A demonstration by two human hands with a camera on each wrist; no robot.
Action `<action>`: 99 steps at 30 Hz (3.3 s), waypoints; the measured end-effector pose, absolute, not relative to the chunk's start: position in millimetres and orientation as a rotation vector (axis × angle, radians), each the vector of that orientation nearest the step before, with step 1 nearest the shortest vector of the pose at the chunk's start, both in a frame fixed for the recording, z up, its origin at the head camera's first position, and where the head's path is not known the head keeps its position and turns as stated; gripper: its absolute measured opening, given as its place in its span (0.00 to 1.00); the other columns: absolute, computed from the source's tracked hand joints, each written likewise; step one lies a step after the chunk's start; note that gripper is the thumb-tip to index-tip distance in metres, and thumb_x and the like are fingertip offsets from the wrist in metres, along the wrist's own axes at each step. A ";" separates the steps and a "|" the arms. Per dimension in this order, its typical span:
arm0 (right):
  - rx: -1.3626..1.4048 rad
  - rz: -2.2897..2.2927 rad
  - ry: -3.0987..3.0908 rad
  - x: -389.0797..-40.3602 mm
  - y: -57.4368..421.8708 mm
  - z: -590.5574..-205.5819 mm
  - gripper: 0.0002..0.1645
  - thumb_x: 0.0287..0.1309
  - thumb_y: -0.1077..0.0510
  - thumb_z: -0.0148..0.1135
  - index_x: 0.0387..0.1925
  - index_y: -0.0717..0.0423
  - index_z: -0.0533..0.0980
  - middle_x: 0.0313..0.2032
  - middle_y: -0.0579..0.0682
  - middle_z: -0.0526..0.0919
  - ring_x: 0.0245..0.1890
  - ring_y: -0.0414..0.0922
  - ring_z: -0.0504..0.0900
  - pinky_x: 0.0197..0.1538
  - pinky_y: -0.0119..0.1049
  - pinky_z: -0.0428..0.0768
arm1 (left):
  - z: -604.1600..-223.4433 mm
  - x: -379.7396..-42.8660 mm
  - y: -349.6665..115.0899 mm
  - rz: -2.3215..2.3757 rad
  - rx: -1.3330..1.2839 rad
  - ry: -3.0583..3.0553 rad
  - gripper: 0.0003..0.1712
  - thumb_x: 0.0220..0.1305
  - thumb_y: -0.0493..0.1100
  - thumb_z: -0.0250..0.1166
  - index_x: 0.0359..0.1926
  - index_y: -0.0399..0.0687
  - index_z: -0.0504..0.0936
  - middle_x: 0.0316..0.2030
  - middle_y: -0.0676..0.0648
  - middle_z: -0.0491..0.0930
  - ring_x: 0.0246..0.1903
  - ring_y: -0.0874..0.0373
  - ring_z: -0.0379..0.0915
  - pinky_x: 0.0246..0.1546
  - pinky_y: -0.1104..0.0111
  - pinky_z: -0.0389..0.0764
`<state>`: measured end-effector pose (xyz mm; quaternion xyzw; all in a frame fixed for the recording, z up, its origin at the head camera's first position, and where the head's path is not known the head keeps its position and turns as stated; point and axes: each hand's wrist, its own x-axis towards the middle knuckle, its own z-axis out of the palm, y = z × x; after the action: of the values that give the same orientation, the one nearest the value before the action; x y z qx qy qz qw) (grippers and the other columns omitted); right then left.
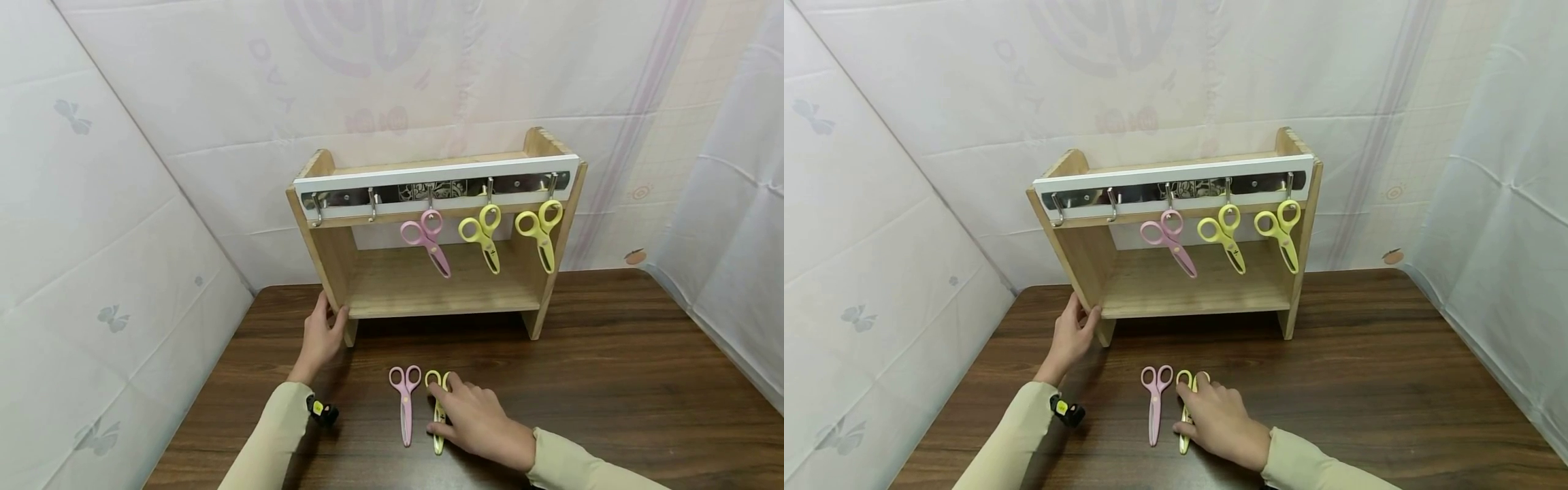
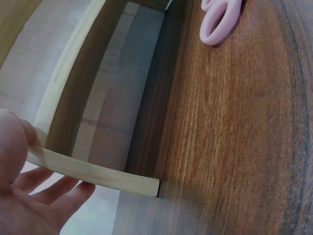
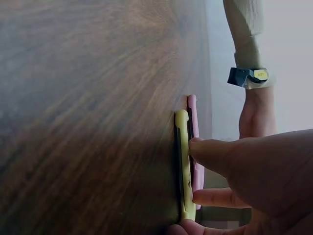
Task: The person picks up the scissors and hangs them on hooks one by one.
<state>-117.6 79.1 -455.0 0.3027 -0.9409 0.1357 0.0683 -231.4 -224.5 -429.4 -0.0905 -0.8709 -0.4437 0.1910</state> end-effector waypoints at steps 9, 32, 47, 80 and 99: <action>0.912 0.403 -2.808 -116.9 79.2 -459.2 0.27 0.54 0.37 0.76 0.50 0.45 0.81 0.38 0.50 0.75 0.22 0.43 0.74 0.13 0.35 0.66 | -429.6 -231.4 -224.2 -1.251 -0.251 -2.443 0.29 0.77 0.39 0.59 0.74 0.42 0.64 0.63 0.31 0.76 0.60 0.34 0.76 0.48 0.46 0.86; 1.107 0.597 -2.791 -119.8 127.5 -450.2 0.31 0.52 0.59 0.80 0.57 0.47 0.76 0.34 0.40 0.71 0.28 0.36 0.69 0.24 0.30 0.71 | -429.4 -231.2 -224.7 -1.249 -0.262 -2.455 0.30 0.78 0.39 0.58 0.75 0.42 0.62 0.63 0.30 0.75 0.60 0.33 0.76 0.47 0.46 0.86; 1.050 0.538 -2.846 -125.2 138.4 -452.1 0.19 0.50 0.64 0.80 0.43 0.48 0.84 0.34 0.41 0.77 0.31 0.40 0.76 0.23 0.30 0.73 | -430.6 -231.3 -225.2 -1.239 -0.264 -2.446 0.30 0.77 0.38 0.58 0.75 0.41 0.62 0.63 0.30 0.75 0.59 0.33 0.76 0.47 0.46 0.86; 0.925 0.580 -2.827 -135.4 140.2 -457.8 0.16 0.51 0.65 0.79 0.37 0.46 0.83 0.30 0.39 0.75 0.25 0.38 0.76 0.17 0.28 0.67 | -429.5 -231.6 -224.8 -1.265 -0.274 -2.438 0.30 0.77 0.38 0.58 0.75 0.41 0.61 0.63 0.29 0.74 0.60 0.33 0.76 0.47 0.46 0.86; 1.034 0.314 -2.562 -154.9 143.9 -406.4 0.15 0.47 0.65 0.81 0.32 0.46 0.83 0.29 0.40 0.76 0.28 0.41 0.78 0.23 0.30 0.77 | -427.6 -231.0 -224.5 -1.275 -0.288 -2.426 0.29 0.77 0.38 0.58 0.74 0.40 0.63 0.62 0.30 0.75 0.60 0.34 0.76 0.49 0.47 0.86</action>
<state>-154.9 143.9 -406.4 0.3657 -0.9064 0.1110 0.1798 -231.0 -224.5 -427.6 -0.1026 -0.8641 -0.4539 0.1917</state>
